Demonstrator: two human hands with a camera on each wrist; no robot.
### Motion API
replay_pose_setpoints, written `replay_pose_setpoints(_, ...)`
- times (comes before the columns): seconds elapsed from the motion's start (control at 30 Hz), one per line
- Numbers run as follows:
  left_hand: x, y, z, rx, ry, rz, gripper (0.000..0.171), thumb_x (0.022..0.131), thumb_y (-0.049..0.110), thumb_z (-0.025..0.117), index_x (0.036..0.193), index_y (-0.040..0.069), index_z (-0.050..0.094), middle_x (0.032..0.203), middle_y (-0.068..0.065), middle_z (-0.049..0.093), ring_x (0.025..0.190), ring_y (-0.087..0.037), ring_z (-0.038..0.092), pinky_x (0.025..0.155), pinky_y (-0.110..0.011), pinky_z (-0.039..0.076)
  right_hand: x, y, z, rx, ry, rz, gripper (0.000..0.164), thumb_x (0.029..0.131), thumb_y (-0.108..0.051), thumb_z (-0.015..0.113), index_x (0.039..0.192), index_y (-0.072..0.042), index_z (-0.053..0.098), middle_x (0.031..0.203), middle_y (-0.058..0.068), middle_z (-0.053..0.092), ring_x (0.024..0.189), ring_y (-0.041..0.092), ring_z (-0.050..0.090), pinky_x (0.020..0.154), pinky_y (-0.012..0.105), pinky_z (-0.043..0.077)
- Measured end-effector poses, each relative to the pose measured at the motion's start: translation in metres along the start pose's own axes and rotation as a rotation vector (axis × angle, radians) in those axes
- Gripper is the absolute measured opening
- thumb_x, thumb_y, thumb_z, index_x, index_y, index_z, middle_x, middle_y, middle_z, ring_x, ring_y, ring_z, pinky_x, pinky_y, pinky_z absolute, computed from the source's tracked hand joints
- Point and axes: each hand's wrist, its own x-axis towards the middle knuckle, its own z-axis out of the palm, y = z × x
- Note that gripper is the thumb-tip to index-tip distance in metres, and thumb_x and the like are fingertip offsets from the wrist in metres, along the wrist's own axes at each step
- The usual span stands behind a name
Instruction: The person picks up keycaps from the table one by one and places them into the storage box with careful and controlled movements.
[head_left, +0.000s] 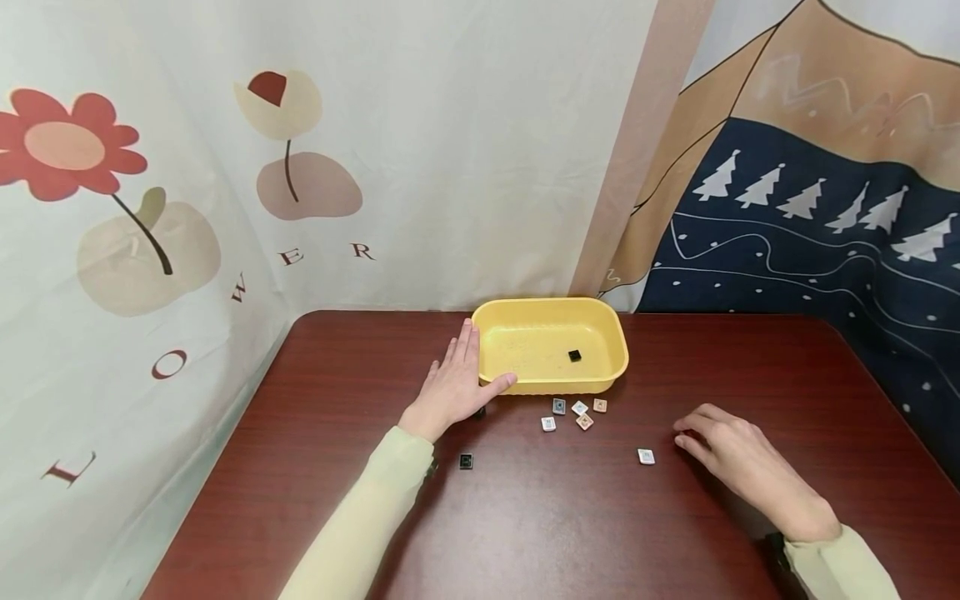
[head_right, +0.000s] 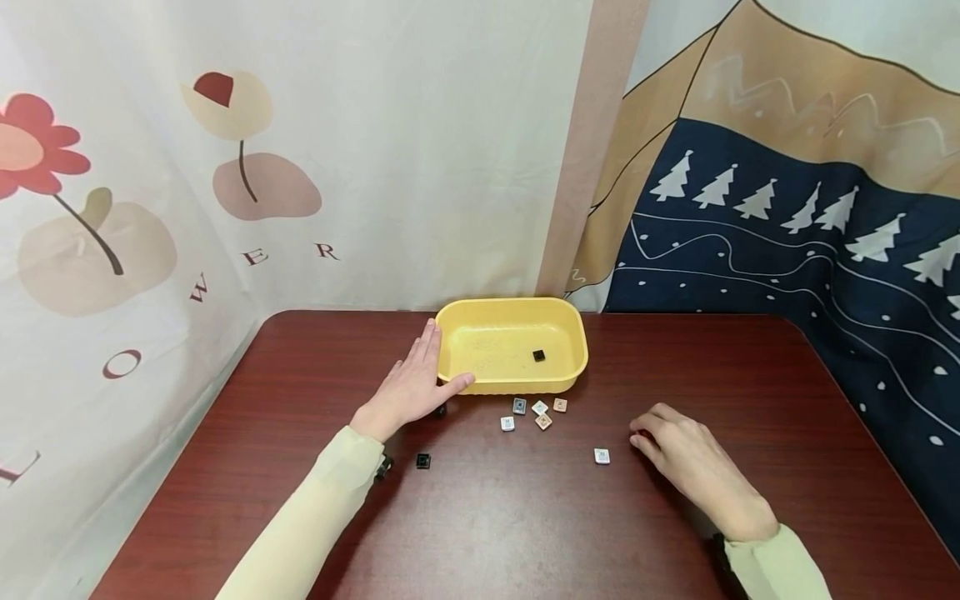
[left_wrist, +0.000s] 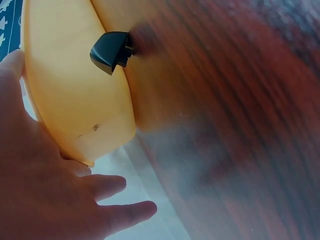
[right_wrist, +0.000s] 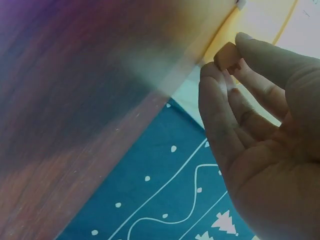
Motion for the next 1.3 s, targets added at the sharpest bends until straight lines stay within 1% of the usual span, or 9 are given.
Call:
replay_pose_setpoints(0.13, 0.000, 0.000, 0.000, -0.001, 0.008, 0.003, 0.114, 0.092, 0.084, 0.040, 0.166, 0.008, -0.002, 0.174, -0.002, -0.011, 0.158, -0.036, 0.010, 0.120, -0.065, 0.020, 0.005, -0.005, -0.001, 0.010, 0.036, -0.020, 0.015, 0.085, -0.010, 0.084, 0.099, -0.008, 0.078, 0.093, 0.001, 0.068, 0.079, 0.018, 0.067, 0.068, 0.044, 0.058)
replay_pose_setpoints(0.27, 0.000, 0.000, -0.001, 0.003, 0.022, 0.007, 0.114, 0.093, 0.083, 0.041, 0.167, 0.007, 0.000, 0.174, -0.003, -0.010, 0.158, -0.036, 0.009, 0.120, -0.065, 0.019, 0.011, -0.010, -0.002, 0.024, 0.087, -0.047, 0.019, 0.085, -0.009, 0.084, 0.102, -0.007, 0.078, 0.095, 0.003, 0.070, 0.080, 0.019, 0.068, 0.070, 0.045, 0.059)
replay_pose_setpoints(0.37, 0.001, 0.000, -0.001, 0.005, 0.035, 0.012, 0.113, 0.093, 0.082, 0.042, 0.166, 0.006, 0.002, 0.174, -0.004, -0.008, 0.159, -0.036, 0.007, 0.120, -0.066, 0.018, 0.016, -0.015, -0.002, 0.036, 0.124, -0.053, 0.021, 0.084, -0.008, 0.085, 0.104, -0.007, 0.078, 0.097, 0.003, 0.070, 0.082, 0.019, 0.068, 0.071, 0.045, 0.059)
replay_pose_setpoints(0.6, 0.002, 0.002, -0.003, 0.028, 0.047, 0.033, 0.112, 0.094, 0.080, 0.044, 0.166, 0.003, 0.003, 0.174, -0.008, -0.004, 0.160, -0.031, 0.002, 0.121, -0.065, 0.012, 0.027, -0.027, -0.001, 0.069, 0.210, -0.082, 0.023, 0.084, -0.008, 0.084, 0.107, -0.008, 0.078, 0.101, 0.001, 0.070, 0.087, 0.018, 0.069, 0.073, 0.044, 0.058)
replay_pose_setpoints(0.77, 0.002, 0.003, -0.003, 0.033, 0.047, 0.033, 0.112, 0.094, 0.080, 0.044, 0.166, 0.003, 0.004, 0.174, -0.009, -0.003, 0.160, -0.028, 0.000, 0.122, -0.065, 0.011, 0.039, -0.036, -0.002, 0.095, 0.269, -0.114, 0.023, 0.084, -0.005, 0.084, 0.105, -0.009, 0.078, 0.103, 0.001, 0.069, 0.090, 0.017, 0.067, 0.074, 0.043, 0.058)
replay_pose_setpoints(0.87, 0.002, 0.003, -0.002, 0.032, 0.044, 0.031, 0.112, 0.094, 0.080, 0.043, 0.166, 0.003, 0.005, 0.174, -0.009, -0.003, 0.160, -0.027, -0.001, 0.122, -0.064, 0.012, 0.047, -0.041, -0.002, 0.114, 0.281, -0.127, 0.023, 0.084, -0.004, 0.084, 0.106, -0.010, 0.079, 0.105, 0.002, 0.068, 0.092, 0.018, 0.067, 0.076, 0.044, 0.057)
replay_pose_setpoints(1.13, 0.002, 0.000, 0.001, 0.023, 0.050, 0.033, 0.113, 0.094, 0.082, 0.042, 0.166, 0.004, 0.004, 0.174, -0.008, -0.003, 0.160, -0.029, 0.002, 0.121, -0.065, 0.014, 0.071, -0.053, -0.001, 0.166, 0.272, -0.109, 0.019, 0.088, -0.006, 0.081, 0.107, -0.008, 0.078, 0.105, 0.003, 0.067, 0.093, 0.020, 0.067, 0.080, 0.045, 0.057)
replay_pose_setpoints(1.3, 0.001, -0.001, 0.001, 0.018, 0.049, 0.029, 0.113, 0.093, 0.082, 0.042, 0.166, 0.004, 0.004, 0.174, -0.007, -0.004, 0.160, -0.028, 0.002, 0.121, -0.065, 0.014, 0.086, -0.061, 0.000, 0.193, 0.261, -0.097, 0.018, 0.090, -0.008, 0.081, 0.108, -0.008, 0.078, 0.104, 0.004, 0.068, 0.090, 0.020, 0.065, 0.077, 0.042, 0.057)
